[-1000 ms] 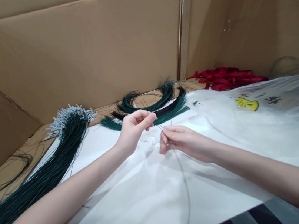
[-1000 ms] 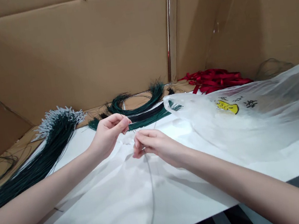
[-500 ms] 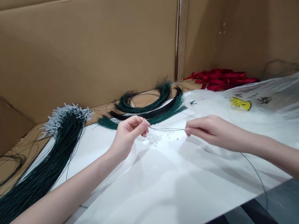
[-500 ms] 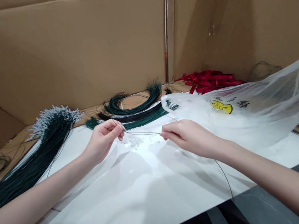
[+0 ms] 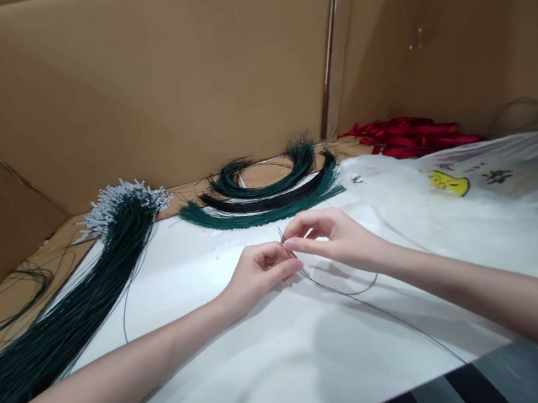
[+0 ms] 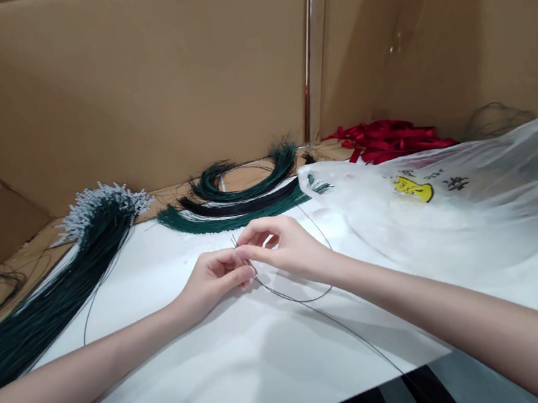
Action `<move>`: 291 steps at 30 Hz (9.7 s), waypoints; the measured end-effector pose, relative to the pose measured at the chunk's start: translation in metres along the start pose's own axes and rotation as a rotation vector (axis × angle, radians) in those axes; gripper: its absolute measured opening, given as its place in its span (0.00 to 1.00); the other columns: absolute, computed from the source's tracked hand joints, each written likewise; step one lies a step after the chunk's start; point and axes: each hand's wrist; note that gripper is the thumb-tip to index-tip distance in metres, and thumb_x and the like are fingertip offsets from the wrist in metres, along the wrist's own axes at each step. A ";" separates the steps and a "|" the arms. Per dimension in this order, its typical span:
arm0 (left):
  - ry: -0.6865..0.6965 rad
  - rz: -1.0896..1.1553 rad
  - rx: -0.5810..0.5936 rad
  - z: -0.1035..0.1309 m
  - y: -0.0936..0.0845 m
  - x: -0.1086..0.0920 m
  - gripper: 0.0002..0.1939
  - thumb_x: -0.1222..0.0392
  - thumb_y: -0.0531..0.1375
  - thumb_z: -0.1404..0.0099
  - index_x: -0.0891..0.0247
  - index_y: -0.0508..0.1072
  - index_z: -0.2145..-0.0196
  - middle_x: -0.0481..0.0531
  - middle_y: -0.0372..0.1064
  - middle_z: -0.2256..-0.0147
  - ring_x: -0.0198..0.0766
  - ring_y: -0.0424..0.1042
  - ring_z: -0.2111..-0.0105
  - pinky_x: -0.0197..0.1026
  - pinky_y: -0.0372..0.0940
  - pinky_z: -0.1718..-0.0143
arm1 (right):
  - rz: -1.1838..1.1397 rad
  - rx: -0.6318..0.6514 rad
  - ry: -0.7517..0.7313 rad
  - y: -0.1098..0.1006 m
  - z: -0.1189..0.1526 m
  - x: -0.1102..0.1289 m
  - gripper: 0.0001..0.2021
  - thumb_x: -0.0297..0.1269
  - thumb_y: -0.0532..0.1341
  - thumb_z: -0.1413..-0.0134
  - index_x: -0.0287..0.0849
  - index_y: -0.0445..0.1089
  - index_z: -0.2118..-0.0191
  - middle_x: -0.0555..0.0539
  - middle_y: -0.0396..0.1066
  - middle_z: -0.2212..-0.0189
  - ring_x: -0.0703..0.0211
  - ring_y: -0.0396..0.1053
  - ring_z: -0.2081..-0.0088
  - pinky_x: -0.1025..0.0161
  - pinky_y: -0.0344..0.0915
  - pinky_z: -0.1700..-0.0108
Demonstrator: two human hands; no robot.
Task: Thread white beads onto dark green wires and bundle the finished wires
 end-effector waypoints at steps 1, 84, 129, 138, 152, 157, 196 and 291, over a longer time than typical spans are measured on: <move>-0.003 -0.001 0.003 0.000 0.000 0.001 0.12 0.53 0.66 0.39 0.66 0.75 0.71 0.48 0.70 0.77 0.31 0.67 0.76 0.35 0.61 0.73 | -0.052 0.001 0.014 0.002 -0.003 -0.004 0.11 0.44 0.66 0.46 0.40 0.73 0.68 0.47 0.75 0.69 0.57 0.71 0.66 0.61 0.66 0.63; 0.314 -0.718 -0.073 -0.015 -0.016 0.007 0.03 0.67 0.63 0.38 0.65 0.76 0.70 0.48 0.68 0.69 0.33 0.65 0.70 0.36 0.58 0.68 | -0.305 0.066 0.159 0.008 0.011 -0.028 0.11 0.40 0.69 0.50 0.39 0.69 0.71 0.54 0.64 0.80 0.67 0.60 0.77 0.67 0.54 0.74; 0.049 0.353 -0.014 -0.008 -0.013 0.009 0.10 0.67 0.71 0.46 0.65 0.75 0.67 0.49 0.78 0.69 0.33 0.77 0.68 0.34 0.71 0.61 | -0.173 0.104 0.129 0.006 0.017 -0.016 0.06 0.33 0.63 0.46 0.38 0.69 0.73 0.53 0.62 0.78 0.67 0.57 0.74 0.67 0.53 0.73; 0.055 0.257 -0.035 -0.008 -0.012 0.010 0.10 0.65 0.72 0.46 0.66 0.75 0.68 0.50 0.77 0.69 0.33 0.77 0.68 0.35 0.72 0.63 | -0.136 0.115 0.137 0.005 0.018 -0.020 0.04 0.29 0.62 0.48 0.39 0.69 0.73 0.54 0.61 0.79 0.67 0.57 0.75 0.67 0.53 0.73; 0.067 0.218 -0.048 -0.008 -0.011 0.010 0.12 0.63 0.72 0.48 0.66 0.75 0.68 0.50 0.77 0.69 0.34 0.77 0.68 0.35 0.72 0.63 | -0.125 0.122 0.134 0.006 0.018 -0.018 0.05 0.31 0.63 0.49 0.39 0.69 0.73 0.54 0.61 0.80 0.67 0.57 0.76 0.67 0.53 0.74; 0.067 0.224 -0.045 -0.007 -0.010 0.009 0.11 0.65 0.72 0.47 0.66 0.75 0.68 0.50 0.77 0.69 0.33 0.77 0.68 0.34 0.72 0.64 | -0.109 0.128 0.129 0.005 0.019 -0.019 0.05 0.30 0.62 0.48 0.38 0.69 0.73 0.54 0.61 0.79 0.67 0.57 0.75 0.67 0.54 0.73; 0.077 0.205 -0.068 -0.007 -0.011 0.010 0.12 0.64 0.72 0.47 0.66 0.74 0.67 0.50 0.76 0.69 0.35 0.76 0.68 0.35 0.71 0.64 | -0.083 0.120 0.118 0.006 0.019 -0.017 0.05 0.26 0.61 0.48 0.37 0.68 0.73 0.54 0.61 0.79 0.68 0.57 0.75 0.68 0.54 0.73; 0.153 0.098 -0.072 -0.004 -0.010 0.008 0.11 0.61 0.69 0.43 0.64 0.75 0.63 0.51 0.77 0.67 0.35 0.76 0.66 0.35 0.70 0.64 | -0.036 0.037 0.060 0.008 0.019 -0.018 0.06 0.35 0.66 0.48 0.39 0.71 0.71 0.51 0.68 0.76 0.65 0.63 0.73 0.66 0.61 0.70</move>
Point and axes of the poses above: each hand's wrist, its own z-axis away from the middle knuckle, its own y-axis out of the palm, x = y × z
